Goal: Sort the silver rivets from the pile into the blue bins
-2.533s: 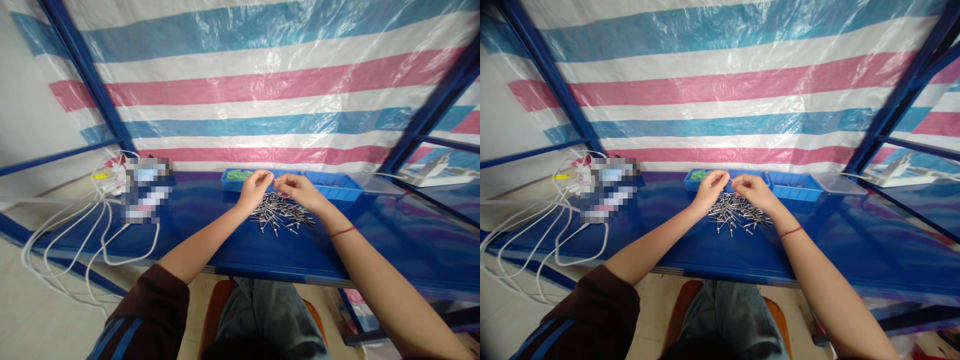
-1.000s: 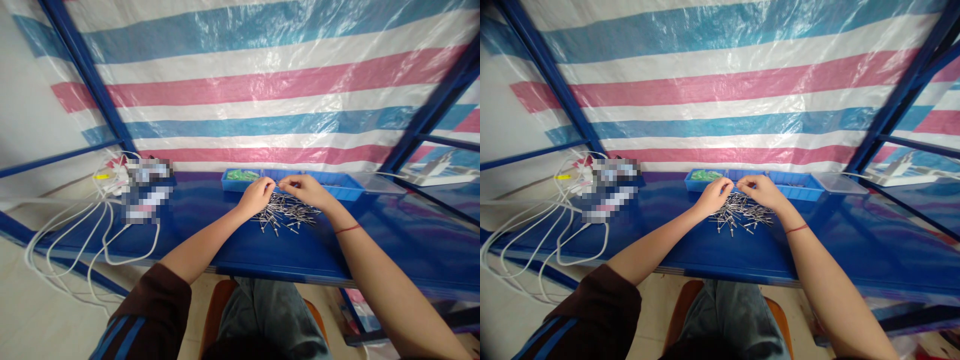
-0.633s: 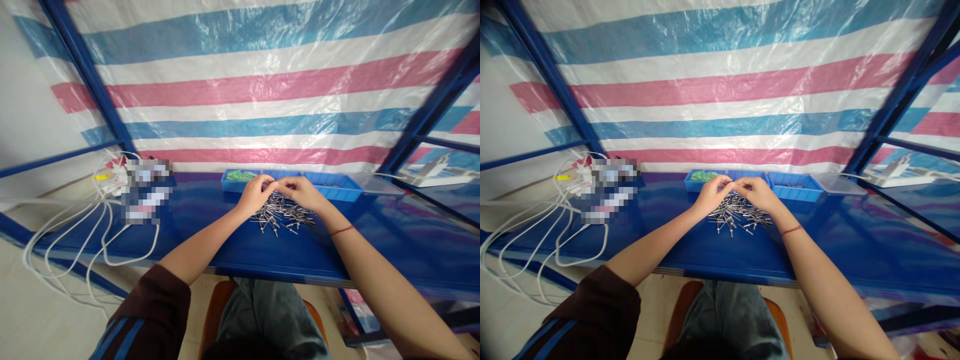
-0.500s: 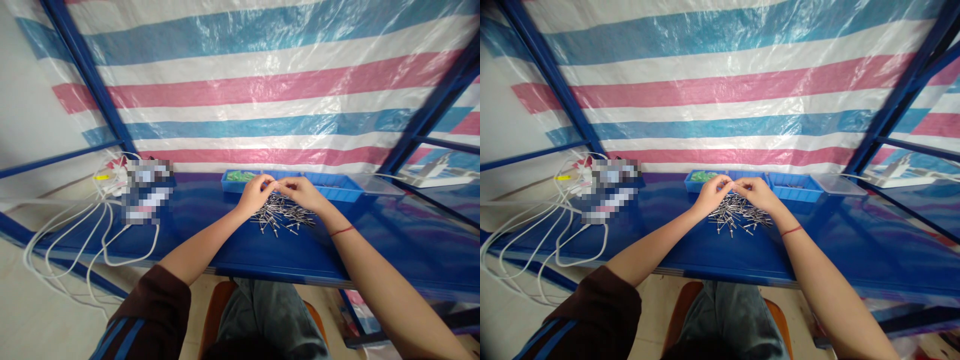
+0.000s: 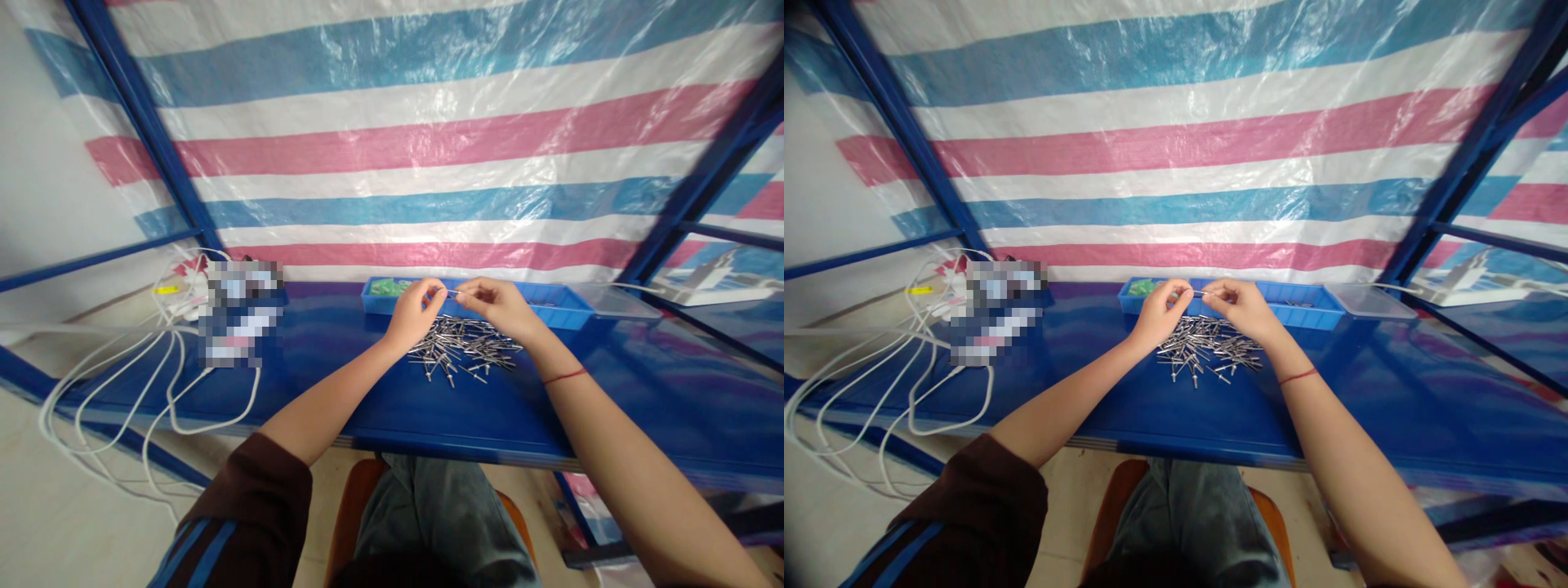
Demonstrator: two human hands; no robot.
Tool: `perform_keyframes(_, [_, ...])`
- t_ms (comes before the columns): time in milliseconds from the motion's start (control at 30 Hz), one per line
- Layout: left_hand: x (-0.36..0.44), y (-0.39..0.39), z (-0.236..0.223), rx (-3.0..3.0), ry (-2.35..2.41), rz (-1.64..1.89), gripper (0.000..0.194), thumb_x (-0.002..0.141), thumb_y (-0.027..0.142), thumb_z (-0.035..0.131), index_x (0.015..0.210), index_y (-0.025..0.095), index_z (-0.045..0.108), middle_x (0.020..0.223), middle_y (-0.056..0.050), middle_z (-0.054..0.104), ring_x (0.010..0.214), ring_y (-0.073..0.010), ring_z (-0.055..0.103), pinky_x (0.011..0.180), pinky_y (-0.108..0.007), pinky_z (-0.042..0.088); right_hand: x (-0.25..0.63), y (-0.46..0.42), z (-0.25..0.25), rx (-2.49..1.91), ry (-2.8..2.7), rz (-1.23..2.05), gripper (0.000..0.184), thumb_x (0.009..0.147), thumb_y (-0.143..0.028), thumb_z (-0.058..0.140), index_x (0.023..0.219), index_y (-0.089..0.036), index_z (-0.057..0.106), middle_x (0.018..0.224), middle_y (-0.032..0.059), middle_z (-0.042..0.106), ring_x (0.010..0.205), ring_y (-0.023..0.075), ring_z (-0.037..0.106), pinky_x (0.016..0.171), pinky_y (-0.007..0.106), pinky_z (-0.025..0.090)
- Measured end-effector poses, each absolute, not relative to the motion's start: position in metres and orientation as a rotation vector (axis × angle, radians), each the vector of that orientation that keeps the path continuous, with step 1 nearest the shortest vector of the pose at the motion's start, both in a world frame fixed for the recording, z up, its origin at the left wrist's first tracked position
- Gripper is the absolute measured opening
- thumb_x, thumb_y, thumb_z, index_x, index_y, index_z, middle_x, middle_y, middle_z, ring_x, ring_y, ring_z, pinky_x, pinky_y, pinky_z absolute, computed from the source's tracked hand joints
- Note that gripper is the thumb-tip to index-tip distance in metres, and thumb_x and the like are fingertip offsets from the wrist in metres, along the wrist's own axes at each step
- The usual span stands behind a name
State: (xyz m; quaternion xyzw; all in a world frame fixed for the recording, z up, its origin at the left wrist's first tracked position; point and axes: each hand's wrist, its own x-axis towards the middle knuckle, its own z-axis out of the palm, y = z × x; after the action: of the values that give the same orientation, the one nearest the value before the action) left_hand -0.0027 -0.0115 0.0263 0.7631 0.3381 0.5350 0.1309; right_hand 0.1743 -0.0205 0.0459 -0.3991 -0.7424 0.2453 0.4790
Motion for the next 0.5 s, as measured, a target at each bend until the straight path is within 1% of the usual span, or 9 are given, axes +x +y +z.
perform_keyframes(67, [-0.002, -0.009, 0.025, 2.215, 1.009, 1.499, 0.011, 0.091, 0.026, 0.050, 0.088, 0.019, 0.057, 0.088, -0.002, 0.063, 0.080, -0.0127, 0.059, 0.071, -0.024, 0.048, 0.173, -0.025, 0.049, -1.004, -1.847, 0.440, 0.036, 0.077, -0.052, 0.062, 0.084, -0.017, 0.067, 0.080, 0.0068, 0.070, 0.067, 0.0167, 0.059, 0.064, 0.032, 0.045])
perform_keyframes(167, [-0.002, -0.007, 0.022, 2.212, 1.076, 1.364, 0.016, 0.093, 0.028, 0.046, 0.087, 0.018, 0.056, 0.087, -0.002, 0.063, 0.081, -0.0137, 0.059, 0.076, -0.027, 0.048, 0.173, -0.032, 0.054, -1.074, -1.984, 0.187, 0.038, 0.085, -0.049, 0.052, 0.070, -0.017, 0.065, 0.069, 0.0049, 0.067, 0.061, 0.0154, 0.056, 0.062, 0.030, 0.041])
perform_keyframes(267, [-0.003, -0.007, 0.018, 2.235, 1.141, 1.203, 0.018, 0.094, 0.030, 0.045, 0.100, 0.017, 0.056, 0.090, -0.004, 0.064, 0.081, -0.0147, 0.060, 0.080, -0.031, 0.048, 0.181, -0.030, 0.056, -1.189, -1.983, -0.003, 0.043, 0.089, -0.047, 0.046, 0.062, -0.018, 0.061, 0.061, 0.0044, 0.063, 0.057, 0.0153, 0.054, 0.060, 0.029, 0.038])
perform_keyframes(333, [-0.004, -0.009, 0.016, 2.338, 1.174, 1.087, 0.025, 0.093, 0.032, 0.047, 0.111, 0.017, 0.054, 0.093, -0.005, 0.065, 0.084, -0.0169, 0.060, 0.084, -0.035, 0.048, 0.194, -0.023, 0.056, -1.309, -1.852, -0.134, 0.041, 0.089, -0.046, 0.045, 0.066, -0.018, 0.062, 0.063, 0.0059, 0.064, 0.058, 0.0174, 0.056, 0.060, 0.030, 0.038])
perform_keyframes(367, [-0.005, -0.010, 0.015, 2.413, 1.189, 1.028, 0.027, 0.092, 0.033, 0.048, 0.113, 0.018, 0.055, 0.096, -0.006, 0.065, 0.089, -0.0187, 0.060, 0.086, -0.037, 0.047, 0.202, -0.020, 0.055, -1.375, -1.763, -0.206, 0.039, 0.089, -0.046, 0.044, 0.069, -0.017, 0.064, 0.065, 0.0075, 0.065, 0.061, 0.0193, 0.057, 0.061, 0.031, 0.038])
perform_keyframes(433, [-0.006, -0.013, 0.014, 2.561, 1.205, 0.910, 0.029, 0.090, 0.038, 0.050, 0.112, 0.021, 0.059, 0.104, -0.007, 0.063, 0.101, -0.0230, 0.057, 0.090, -0.042, 0.045, 0.220, -0.013, 0.053, -1.519, -1.612, -0.326, 0.040, 0.088, -0.046, 0.043, 0.075, -0.016, 0.066, 0.071, 0.0120, 0.067, 0.067, 0.0241, 0.060, 0.062, 0.033, 0.039])
perform_keyframes(500, [-0.006, -0.015, 0.012, 2.650, 1.204, 0.774, 0.031, 0.089, 0.045, 0.051, 0.108, 0.025, 0.063, 0.111, -0.007, 0.061, 0.108, -0.0270, 0.053, 0.091, -0.047, 0.043, 0.236, -0.008, 0.049, -1.673, -1.501, -0.408, 0.042, 0.089, -0.045, 0.041, 0.082, -0.014, 0.068, 0.077, 0.0170, 0.068, 0.072, 0.0285, 0.061, 0.065, 0.036, 0.039])
